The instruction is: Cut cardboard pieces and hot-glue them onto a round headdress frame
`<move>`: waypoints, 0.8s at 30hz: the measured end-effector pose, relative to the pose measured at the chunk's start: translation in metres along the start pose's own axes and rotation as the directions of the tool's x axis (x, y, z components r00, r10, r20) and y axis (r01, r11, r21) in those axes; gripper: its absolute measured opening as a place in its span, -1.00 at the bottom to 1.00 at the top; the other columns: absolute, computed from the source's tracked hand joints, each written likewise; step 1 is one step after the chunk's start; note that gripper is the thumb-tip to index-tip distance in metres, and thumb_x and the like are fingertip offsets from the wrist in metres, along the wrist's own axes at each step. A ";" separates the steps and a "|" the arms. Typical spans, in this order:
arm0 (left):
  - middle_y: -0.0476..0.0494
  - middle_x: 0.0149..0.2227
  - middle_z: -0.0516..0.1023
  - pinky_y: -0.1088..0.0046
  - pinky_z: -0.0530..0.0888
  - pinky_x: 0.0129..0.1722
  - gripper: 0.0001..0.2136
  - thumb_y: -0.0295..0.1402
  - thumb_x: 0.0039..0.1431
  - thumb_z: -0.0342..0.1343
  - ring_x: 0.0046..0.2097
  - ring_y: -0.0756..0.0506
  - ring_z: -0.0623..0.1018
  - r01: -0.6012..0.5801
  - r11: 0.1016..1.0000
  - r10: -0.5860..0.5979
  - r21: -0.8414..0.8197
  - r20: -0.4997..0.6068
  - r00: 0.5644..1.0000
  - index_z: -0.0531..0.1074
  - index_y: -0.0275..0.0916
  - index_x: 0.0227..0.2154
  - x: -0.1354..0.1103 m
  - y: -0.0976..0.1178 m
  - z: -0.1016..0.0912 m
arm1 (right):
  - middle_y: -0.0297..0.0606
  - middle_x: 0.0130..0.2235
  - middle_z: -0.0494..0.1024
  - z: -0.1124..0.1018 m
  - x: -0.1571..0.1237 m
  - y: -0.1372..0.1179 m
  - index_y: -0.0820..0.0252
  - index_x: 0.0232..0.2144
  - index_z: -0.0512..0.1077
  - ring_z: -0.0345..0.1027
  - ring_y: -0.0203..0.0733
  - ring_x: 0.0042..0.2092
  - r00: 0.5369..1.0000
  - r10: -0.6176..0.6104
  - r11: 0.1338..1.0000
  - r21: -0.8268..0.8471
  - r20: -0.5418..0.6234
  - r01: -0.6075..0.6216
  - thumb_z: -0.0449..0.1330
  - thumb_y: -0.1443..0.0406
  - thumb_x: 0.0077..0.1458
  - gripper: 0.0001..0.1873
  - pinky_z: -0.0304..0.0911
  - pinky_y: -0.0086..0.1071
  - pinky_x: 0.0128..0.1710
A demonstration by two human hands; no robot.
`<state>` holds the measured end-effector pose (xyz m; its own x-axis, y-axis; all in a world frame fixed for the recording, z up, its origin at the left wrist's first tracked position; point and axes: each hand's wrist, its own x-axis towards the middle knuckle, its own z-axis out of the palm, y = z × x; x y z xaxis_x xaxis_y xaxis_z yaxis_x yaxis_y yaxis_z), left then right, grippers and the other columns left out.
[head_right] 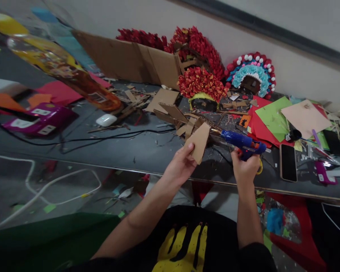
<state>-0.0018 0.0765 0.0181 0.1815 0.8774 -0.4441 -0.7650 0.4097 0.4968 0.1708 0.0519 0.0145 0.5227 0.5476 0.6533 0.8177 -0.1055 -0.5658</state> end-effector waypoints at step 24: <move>0.03 -0.63 0.48 0.58 0.39 -0.54 -0.62 -0.23 -0.45 0.44 -0.55 0.05 0.47 -0.051 0.998 0.050 0.045 0.008 0.999 0.42 -0.31 -0.58 0.003 -0.001 -0.004 | -0.22 -0.57 0.40 0.003 -0.002 0.011 0.18 -0.46 0.30 0.37 -0.06 -0.50 0.996 -0.082 0.996 -0.046 -0.015 0.082 0.12 0.07 -0.15 -0.70 0.27 -0.28 -0.50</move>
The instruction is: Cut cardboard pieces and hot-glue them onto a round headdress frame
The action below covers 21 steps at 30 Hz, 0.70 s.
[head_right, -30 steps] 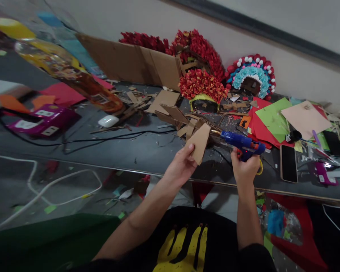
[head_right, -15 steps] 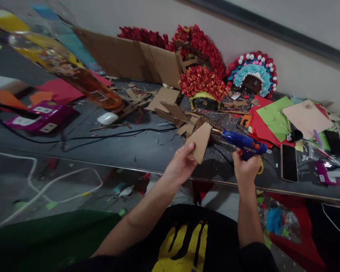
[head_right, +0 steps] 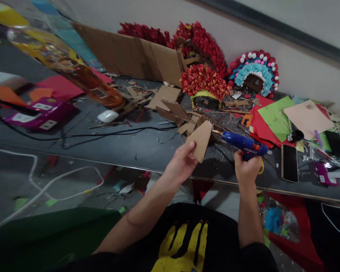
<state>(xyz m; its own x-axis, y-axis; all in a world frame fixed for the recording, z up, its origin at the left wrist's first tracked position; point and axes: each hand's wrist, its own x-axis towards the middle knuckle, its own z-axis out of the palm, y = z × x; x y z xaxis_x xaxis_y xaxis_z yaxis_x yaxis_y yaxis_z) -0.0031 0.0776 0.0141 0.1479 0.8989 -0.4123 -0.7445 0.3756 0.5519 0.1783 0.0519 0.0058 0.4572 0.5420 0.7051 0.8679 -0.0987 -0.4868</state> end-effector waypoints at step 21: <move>-0.02 -0.54 0.54 0.57 0.43 -0.53 -0.58 -0.26 -0.51 0.46 -0.52 0.03 0.49 0.034 0.997 -0.032 -0.065 0.030 0.999 0.48 -0.32 -0.51 -0.003 0.001 0.009 | -0.23 -0.64 0.32 -0.006 -0.001 0.001 0.11 -0.61 0.21 0.29 -0.08 -0.56 0.999 0.009 1.000 -0.016 0.035 -0.008 0.08 0.07 -0.16 -0.74 0.17 -0.29 -0.56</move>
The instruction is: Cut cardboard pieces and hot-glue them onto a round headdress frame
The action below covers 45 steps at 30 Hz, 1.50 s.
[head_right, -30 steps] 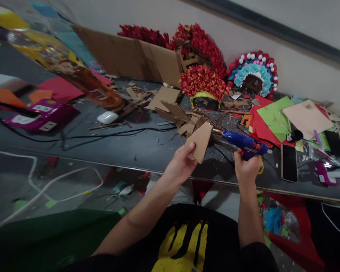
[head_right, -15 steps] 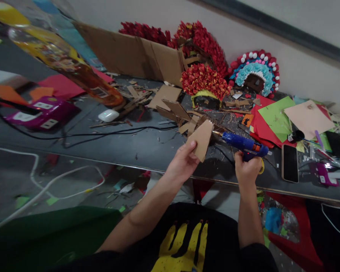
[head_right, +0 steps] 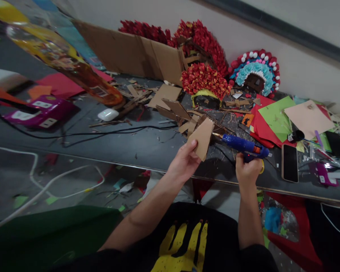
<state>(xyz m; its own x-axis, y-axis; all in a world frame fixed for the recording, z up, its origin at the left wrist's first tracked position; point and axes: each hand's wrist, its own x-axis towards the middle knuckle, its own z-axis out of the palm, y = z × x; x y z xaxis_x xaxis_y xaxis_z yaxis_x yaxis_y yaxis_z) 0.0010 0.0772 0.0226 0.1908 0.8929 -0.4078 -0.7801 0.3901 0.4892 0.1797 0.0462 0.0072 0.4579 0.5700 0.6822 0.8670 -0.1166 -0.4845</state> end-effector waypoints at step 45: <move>-0.06 -0.47 0.60 0.53 0.46 -0.43 -0.66 -0.31 -0.38 0.42 -0.45 -0.02 0.54 -0.014 0.999 0.014 -0.035 0.003 1.000 0.51 -0.31 -0.45 0.001 -0.001 -0.001 | -0.32 -0.63 0.38 -0.003 0.005 -0.007 0.14 -0.54 0.25 0.34 -0.16 -0.60 0.994 -0.045 0.999 0.013 -0.100 0.047 0.23 0.01 -0.19 -0.63 0.28 -0.32 -0.53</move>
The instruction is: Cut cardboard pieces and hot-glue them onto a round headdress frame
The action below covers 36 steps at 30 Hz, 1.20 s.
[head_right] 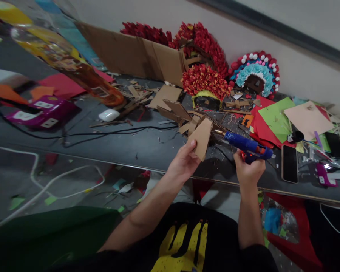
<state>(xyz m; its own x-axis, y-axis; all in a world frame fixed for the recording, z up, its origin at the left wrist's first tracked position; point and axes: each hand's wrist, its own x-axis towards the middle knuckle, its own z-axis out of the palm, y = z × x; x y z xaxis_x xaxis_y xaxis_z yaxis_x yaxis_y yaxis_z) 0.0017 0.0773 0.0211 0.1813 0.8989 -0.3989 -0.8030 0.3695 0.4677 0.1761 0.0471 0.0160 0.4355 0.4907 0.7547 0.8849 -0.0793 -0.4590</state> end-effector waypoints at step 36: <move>-0.06 -0.45 0.59 0.56 0.43 -0.45 -0.63 -0.26 -0.35 0.42 -0.46 0.02 0.52 -0.017 1.000 0.016 0.023 0.053 0.998 0.52 -0.31 -0.41 0.002 -0.001 -0.006 | -0.26 -0.61 0.38 -0.007 -0.006 0.004 0.12 -0.60 0.26 0.34 -0.12 -0.53 0.995 -0.010 0.998 -0.064 0.098 0.016 0.12 0.10 -0.13 -0.76 0.25 -0.30 -0.50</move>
<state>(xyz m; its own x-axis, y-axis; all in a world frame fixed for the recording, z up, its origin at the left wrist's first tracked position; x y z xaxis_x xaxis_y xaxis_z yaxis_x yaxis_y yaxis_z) 0.0000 0.0772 0.0150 0.1982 0.9160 -0.3487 -0.7927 0.3590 0.4926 0.1783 0.0375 0.0127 0.4086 0.5739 0.7097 0.9005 -0.1266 -0.4161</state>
